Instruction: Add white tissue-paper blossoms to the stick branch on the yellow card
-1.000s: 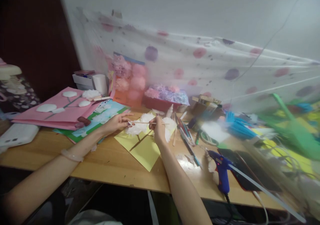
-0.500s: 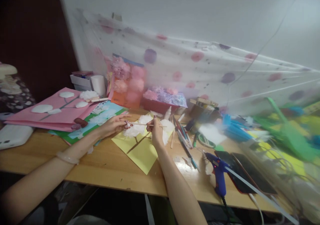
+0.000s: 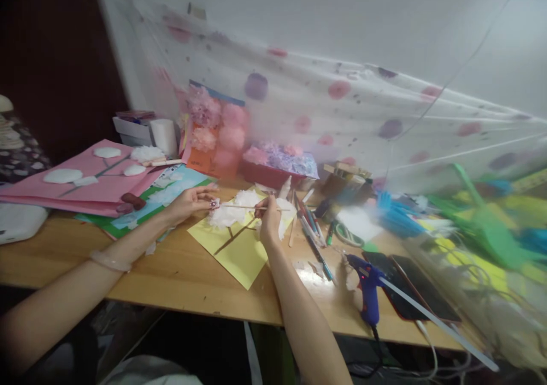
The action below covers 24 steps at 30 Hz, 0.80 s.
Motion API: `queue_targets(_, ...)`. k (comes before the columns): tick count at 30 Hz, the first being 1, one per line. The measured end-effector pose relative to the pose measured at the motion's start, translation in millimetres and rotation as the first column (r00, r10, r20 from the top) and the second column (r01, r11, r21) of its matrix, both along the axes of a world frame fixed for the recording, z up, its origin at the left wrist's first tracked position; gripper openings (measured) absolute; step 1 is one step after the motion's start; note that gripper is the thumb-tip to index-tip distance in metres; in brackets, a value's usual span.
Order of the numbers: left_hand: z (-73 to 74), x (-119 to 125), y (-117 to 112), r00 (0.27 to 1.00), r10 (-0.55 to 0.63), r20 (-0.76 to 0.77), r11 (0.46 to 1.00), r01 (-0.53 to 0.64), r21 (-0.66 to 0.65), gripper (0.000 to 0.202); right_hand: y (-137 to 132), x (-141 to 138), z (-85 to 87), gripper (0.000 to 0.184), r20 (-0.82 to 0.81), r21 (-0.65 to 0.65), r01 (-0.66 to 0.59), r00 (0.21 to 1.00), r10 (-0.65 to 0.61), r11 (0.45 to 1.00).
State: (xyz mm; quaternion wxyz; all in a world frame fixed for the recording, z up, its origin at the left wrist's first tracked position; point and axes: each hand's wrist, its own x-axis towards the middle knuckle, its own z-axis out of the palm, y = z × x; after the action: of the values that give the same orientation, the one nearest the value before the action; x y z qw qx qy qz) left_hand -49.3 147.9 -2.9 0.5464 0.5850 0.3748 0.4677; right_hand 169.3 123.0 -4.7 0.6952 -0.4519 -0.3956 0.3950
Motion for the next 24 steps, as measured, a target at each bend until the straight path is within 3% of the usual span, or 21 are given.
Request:
queue_targets(3, -1.2, -0.5, 3.0, 0.999, 0.054, -0.005, 0.998, -0.054, 0.043, 0.052, -3.0, -0.4, 1.0, 0.053, 0.122, 0.013, 0.041, 0.992, -0.042, 0.999)
queue_targets(7, 0.5, 0.0, 1.0, 0.999, 0.038, -0.011, 0.999, -0.038, 0.025, 0.050, -6.4, -5.3, -0.7, 0.056, 0.261, 0.018, -0.009, 0.965, 0.004, 1.000)
queue_targets(17, 0.0, -0.2, -2.2, 0.957, -0.113, -0.267, 0.990, 0.133, 0.056, 0.046, -8.1, -6.1, 0.1, 0.056, 0.308, 0.027, -0.038, 0.951, 0.028, 0.999)
queue_targets(24, -8.7, 1.5, 0.3, 0.942, -0.096, -0.321, 0.984, 0.137, 0.111, 0.039, -8.1, -4.2, 0.1, 0.056, 0.315, 0.036, 0.002, 0.949, -0.013, 0.999)
